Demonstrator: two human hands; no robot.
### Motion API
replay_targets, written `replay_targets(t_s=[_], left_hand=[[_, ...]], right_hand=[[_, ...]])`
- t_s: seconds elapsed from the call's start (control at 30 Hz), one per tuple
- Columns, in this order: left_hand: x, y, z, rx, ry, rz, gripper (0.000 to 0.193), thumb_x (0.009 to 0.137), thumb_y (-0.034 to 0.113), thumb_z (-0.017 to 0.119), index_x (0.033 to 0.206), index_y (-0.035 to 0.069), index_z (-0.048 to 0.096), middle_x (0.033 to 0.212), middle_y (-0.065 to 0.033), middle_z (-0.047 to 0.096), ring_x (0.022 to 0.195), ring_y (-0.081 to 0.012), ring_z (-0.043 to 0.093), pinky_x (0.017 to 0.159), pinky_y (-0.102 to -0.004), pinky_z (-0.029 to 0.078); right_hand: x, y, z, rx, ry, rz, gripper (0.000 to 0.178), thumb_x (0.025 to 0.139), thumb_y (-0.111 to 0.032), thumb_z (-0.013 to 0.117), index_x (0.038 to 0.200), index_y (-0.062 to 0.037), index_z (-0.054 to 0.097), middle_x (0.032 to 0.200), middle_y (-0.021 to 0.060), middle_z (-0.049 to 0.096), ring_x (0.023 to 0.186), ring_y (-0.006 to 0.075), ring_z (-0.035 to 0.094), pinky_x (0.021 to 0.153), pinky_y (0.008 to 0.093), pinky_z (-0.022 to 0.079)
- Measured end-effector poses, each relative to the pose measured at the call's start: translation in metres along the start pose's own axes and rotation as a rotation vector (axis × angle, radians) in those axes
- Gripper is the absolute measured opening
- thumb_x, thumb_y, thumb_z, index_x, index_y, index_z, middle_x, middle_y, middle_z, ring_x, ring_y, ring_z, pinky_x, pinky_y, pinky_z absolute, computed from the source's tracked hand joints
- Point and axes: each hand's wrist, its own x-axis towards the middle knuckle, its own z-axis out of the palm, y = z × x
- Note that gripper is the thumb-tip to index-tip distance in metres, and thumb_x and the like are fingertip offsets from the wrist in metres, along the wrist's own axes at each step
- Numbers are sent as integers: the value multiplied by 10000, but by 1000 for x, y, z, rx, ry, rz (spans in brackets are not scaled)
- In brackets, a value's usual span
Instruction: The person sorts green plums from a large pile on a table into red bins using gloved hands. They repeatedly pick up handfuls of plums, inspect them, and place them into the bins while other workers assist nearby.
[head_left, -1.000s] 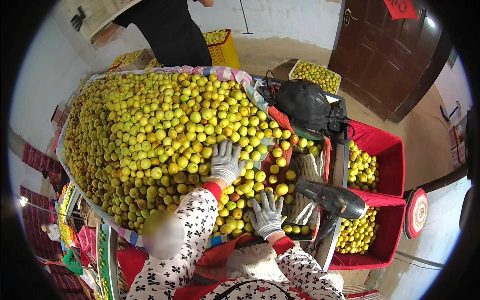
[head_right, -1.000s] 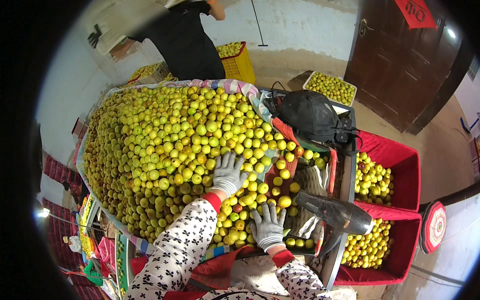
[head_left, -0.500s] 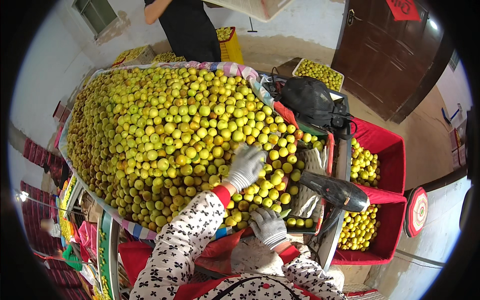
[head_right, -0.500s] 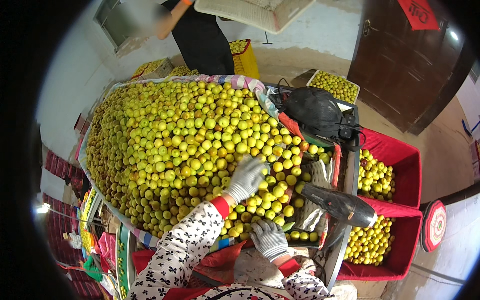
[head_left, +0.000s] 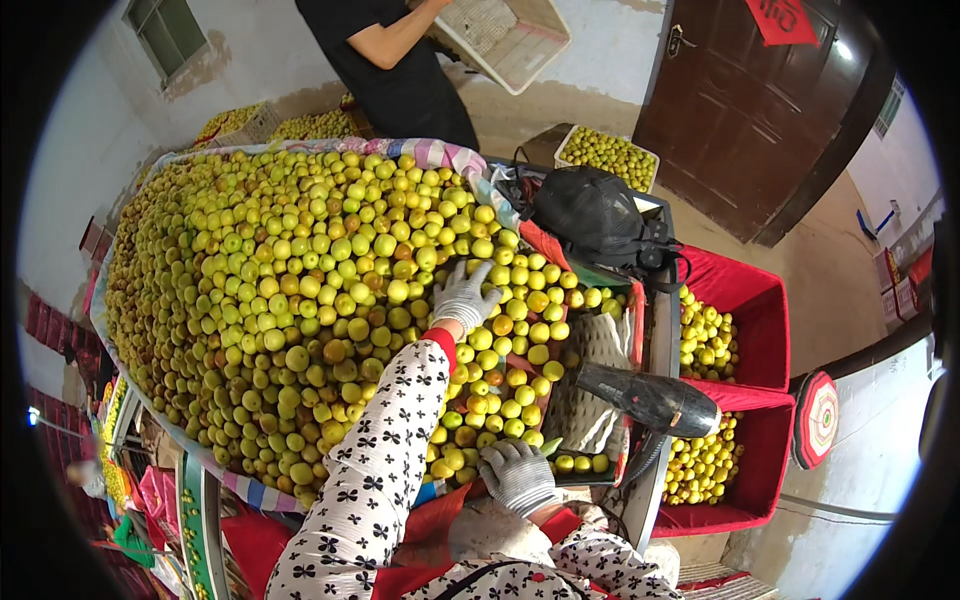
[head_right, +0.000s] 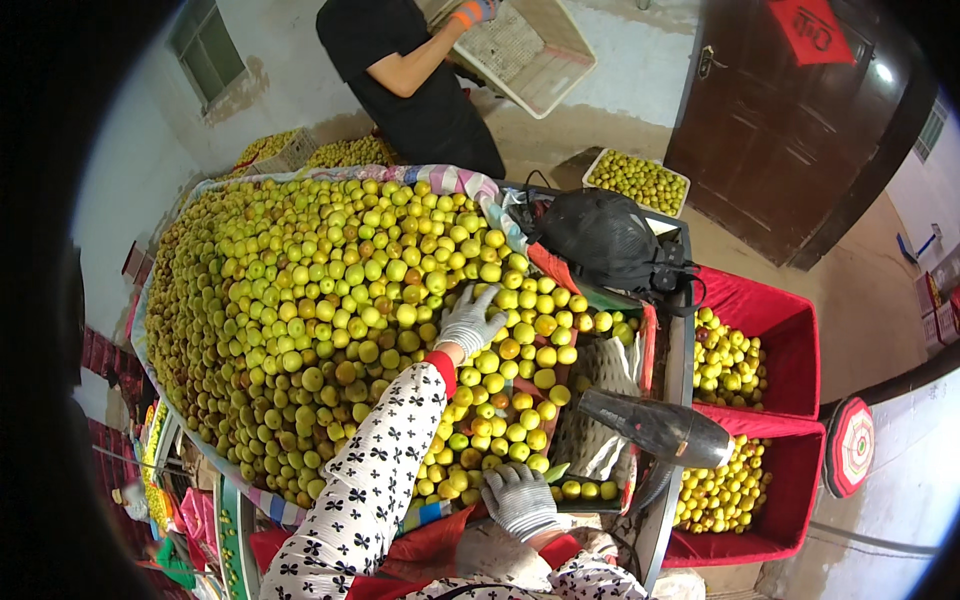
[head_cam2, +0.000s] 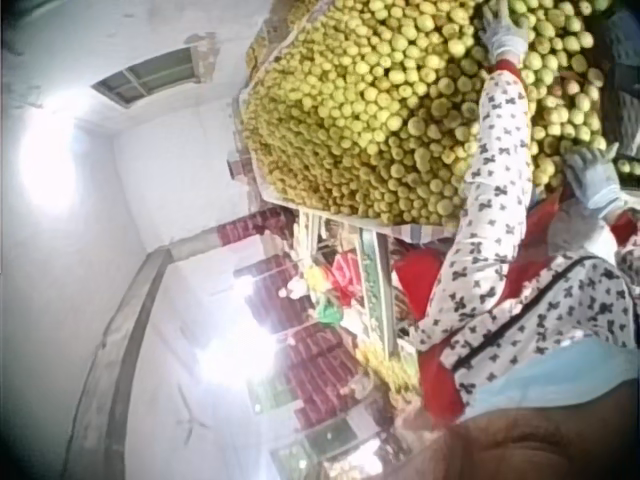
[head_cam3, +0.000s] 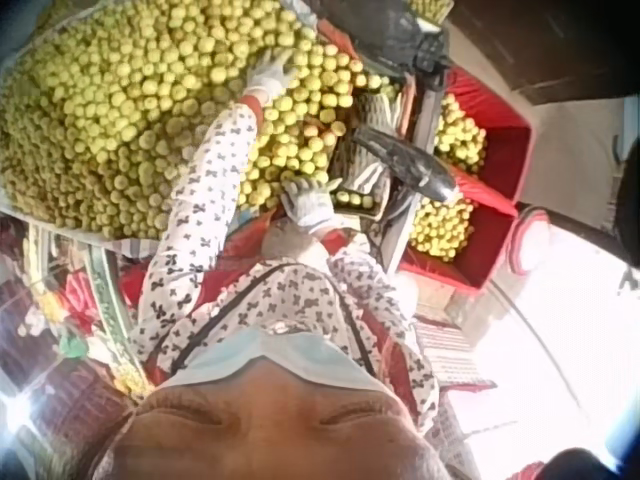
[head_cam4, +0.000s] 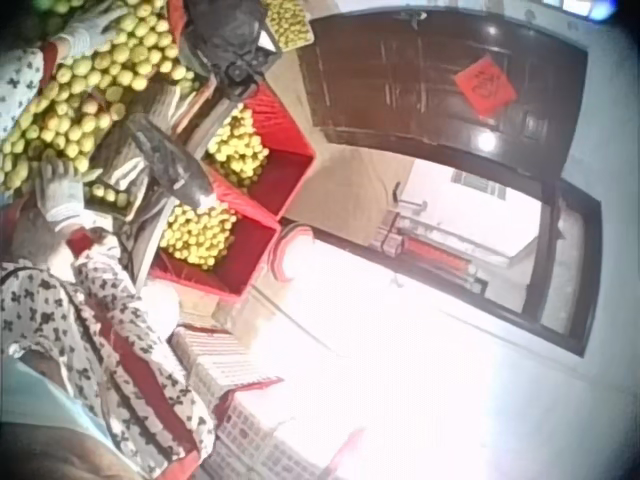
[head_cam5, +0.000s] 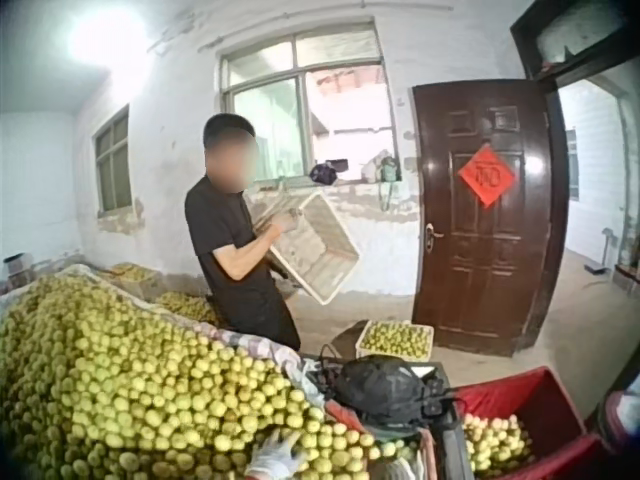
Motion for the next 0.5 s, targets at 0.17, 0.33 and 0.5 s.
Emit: replay_targets(t_s=[0.17, 0.33, 0.5], left_hand=[[-29, 26, 14, 65, -189, 242, 513, 878, 557, 528, 1364, 399, 486, 1522, -115, 354, 1398, -323, 333, 1132, -570, 228], [-62, 8, 15, 4, -36, 544, 457, 899, 492, 570, 1327, 335, 553, 1468, -121, 408, 1378, -357, 339, 1116, -499, 301], [-113, 29, 48, 370, -8, 458, 715, 909, 508, 498, 1491, 145, 296, 1507, -188, 302, 1358, -365, 314, 1121, -558, 189]], right_hand=[[3, 0, -2, -4, -1, -3, 236, 851, -292, 632, 994, -108, 673, 990, 79, 659, 914, 286, 628, 795, 427, 513], [3, -3, 0, 9, -1, -21, 229, 852, -288, 629, 989, -110, 674, 978, 71, 665, 920, 278, 626, 808, 419, 512], [2, 0, 1, -5, -30, 0, 259, 872, -303, 594, 1005, -95, 673, 965, 98, 659, 953, 282, 615, 816, 425, 505]])
